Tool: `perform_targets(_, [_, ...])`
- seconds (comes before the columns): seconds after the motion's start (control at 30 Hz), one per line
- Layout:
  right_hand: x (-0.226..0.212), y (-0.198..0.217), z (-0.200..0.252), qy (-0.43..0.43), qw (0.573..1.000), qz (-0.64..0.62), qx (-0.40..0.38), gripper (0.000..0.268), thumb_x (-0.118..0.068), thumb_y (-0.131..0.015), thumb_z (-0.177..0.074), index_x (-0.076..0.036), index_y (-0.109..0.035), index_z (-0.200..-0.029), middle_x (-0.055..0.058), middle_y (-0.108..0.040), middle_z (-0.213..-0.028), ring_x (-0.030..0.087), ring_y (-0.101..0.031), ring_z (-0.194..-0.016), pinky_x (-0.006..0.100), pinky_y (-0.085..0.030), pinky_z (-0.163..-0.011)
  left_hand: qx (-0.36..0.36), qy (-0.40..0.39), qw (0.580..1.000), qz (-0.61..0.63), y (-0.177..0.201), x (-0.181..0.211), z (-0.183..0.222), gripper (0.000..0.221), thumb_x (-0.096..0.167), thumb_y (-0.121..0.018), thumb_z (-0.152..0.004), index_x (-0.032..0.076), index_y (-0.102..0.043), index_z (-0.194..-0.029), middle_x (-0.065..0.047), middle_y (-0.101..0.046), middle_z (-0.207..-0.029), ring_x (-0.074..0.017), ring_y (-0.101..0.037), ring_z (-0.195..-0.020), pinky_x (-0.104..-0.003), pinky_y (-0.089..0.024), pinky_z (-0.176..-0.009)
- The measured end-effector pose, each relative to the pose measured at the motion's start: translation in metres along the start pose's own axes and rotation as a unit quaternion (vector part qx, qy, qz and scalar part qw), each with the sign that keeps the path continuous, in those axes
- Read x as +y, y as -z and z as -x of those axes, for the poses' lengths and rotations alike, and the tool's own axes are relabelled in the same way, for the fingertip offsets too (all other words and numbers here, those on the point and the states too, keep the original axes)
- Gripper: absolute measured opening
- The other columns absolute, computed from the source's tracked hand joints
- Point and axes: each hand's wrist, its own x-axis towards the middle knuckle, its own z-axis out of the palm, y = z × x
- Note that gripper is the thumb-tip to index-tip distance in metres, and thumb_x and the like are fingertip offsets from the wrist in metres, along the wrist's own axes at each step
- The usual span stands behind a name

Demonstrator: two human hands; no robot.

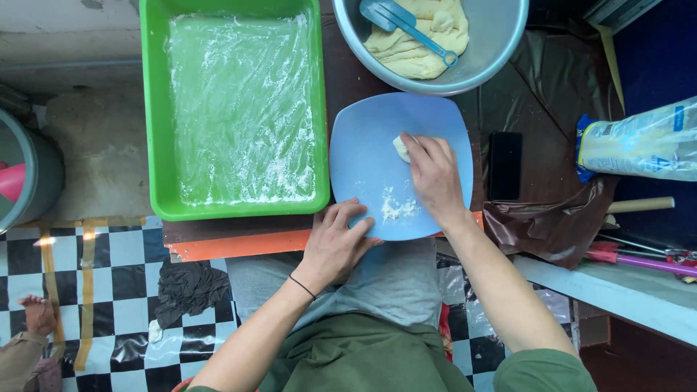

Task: Portioning, filling, and rolling dough into small balls on a plate.

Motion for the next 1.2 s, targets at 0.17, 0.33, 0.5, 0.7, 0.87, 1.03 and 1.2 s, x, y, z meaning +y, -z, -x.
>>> perform_targets(0.17, [-0.020, 0.019, 0.019, 0.027, 0.997, 0.046, -0.055, 0.052, -0.039, -0.048, -0.110, 0.001, -0.057, -0.143, 0.022, -0.044, -0.159, 0.041, -0.041, -0.145, 0.056, -0.038, -0.109, -0.001, 0.003, 1.000, 0.011, 0.003, 0.003, 0.005, 0.031, 0.050, -0.066, -0.095, 0.020, -0.067, -0.105, -0.003, -0.058, -0.116, -0.0260, -0.063, -0.120, -0.045, -0.050, -0.091])
perform_targets(0.33, [-0.025, 0.029, 0.015, 0.011, 0.980, 0.019, -0.198, 0.072, -0.052, -0.045, -0.108, 0.003, -0.043, -0.153, 0.024, -0.037, -0.163, 0.042, -0.028, -0.154, 0.064, -0.018, -0.121, 0.005, -0.002, 1.000, 0.019, -0.003, -0.001, 0.003, 0.031, 0.049, -0.066, -0.095, 0.020, -0.067, -0.106, -0.004, -0.059, -0.116, -0.0269, -0.064, -0.120, -0.044, -0.052, -0.092])
perform_targets(0.5, [-0.030, 0.009, -0.020, -0.075, 0.957, 0.094, -0.266, 0.074, -0.060, -0.037, -0.108, 0.000, -0.049, -0.150, 0.016, -0.036, -0.166, 0.034, -0.018, -0.158, 0.060, -0.005, -0.124, -0.004, -0.003, 1.000, 0.010, -0.007, -0.002, 0.005, 0.033, 0.052, -0.065, -0.095, 0.020, -0.067, -0.105, -0.003, -0.058, -0.115, -0.0268, -0.062, -0.121, -0.043, -0.052, -0.092])
perform_targets(0.7, [-0.017, 0.000, 0.032, 0.037, 0.979, 0.024, -0.200, 0.065, -0.038, -0.056, -0.103, -0.007, -0.042, -0.158, 0.013, -0.033, -0.168, 0.040, -0.028, -0.154, 0.065, -0.025, -0.117, -0.008, 0.012, 1.000, -0.006, 0.004, 0.006, 0.004, 0.034, 0.054, -0.062, -0.096, 0.020, -0.066, -0.104, -0.003, -0.057, -0.114, -0.0267, -0.062, -0.118, -0.043, -0.052, -0.088])
perform_targets(0.87, [0.041, 0.047, -0.004, 0.038, 0.976, -0.009, -0.213, 0.034, -0.036, -0.053, -0.106, -0.022, -0.070, -0.132, 0.012, -0.056, -0.151, 0.046, -0.037, -0.147, 0.061, -0.040, -0.109, -0.006, 0.010, 1.000, 0.000, 0.000, 0.003, 0.006, 0.034, 0.054, -0.061, -0.096, 0.021, -0.065, -0.105, -0.001, -0.057, -0.116, -0.0248, -0.061, -0.122, -0.041, -0.050, -0.091])
perform_targets(1.03, [0.029, 0.034, -0.002, -0.111, 0.988, -0.072, -0.085, 0.036, -0.036, -0.074, -0.097, -0.021, -0.071, -0.130, 0.001, -0.069, -0.122, 0.021, -0.071, -0.092, 0.034, -0.059, -0.079, -0.013, 0.016, 1.000, 0.003, -0.004, 0.001, 0.008, 0.034, 0.054, -0.063, -0.095, 0.022, -0.066, -0.106, -0.002, -0.057, -0.117, -0.0241, -0.060, -0.124, -0.041, -0.048, -0.094])
perform_targets(1.2, [-0.018, 0.056, -0.010, -0.206, 0.935, -0.187, -0.219, 0.036, -0.023, -0.061, -0.104, -0.012, -0.060, -0.138, 0.011, -0.070, -0.123, 0.032, -0.071, -0.112, 0.040, -0.061, -0.091, -0.025, 0.017, 0.999, 0.010, 0.003, 0.002, 0.004, 0.034, 0.053, -0.063, -0.095, 0.020, -0.066, -0.105, -0.002, -0.057, -0.116, -0.0252, -0.060, -0.123, -0.043, -0.049, -0.093])
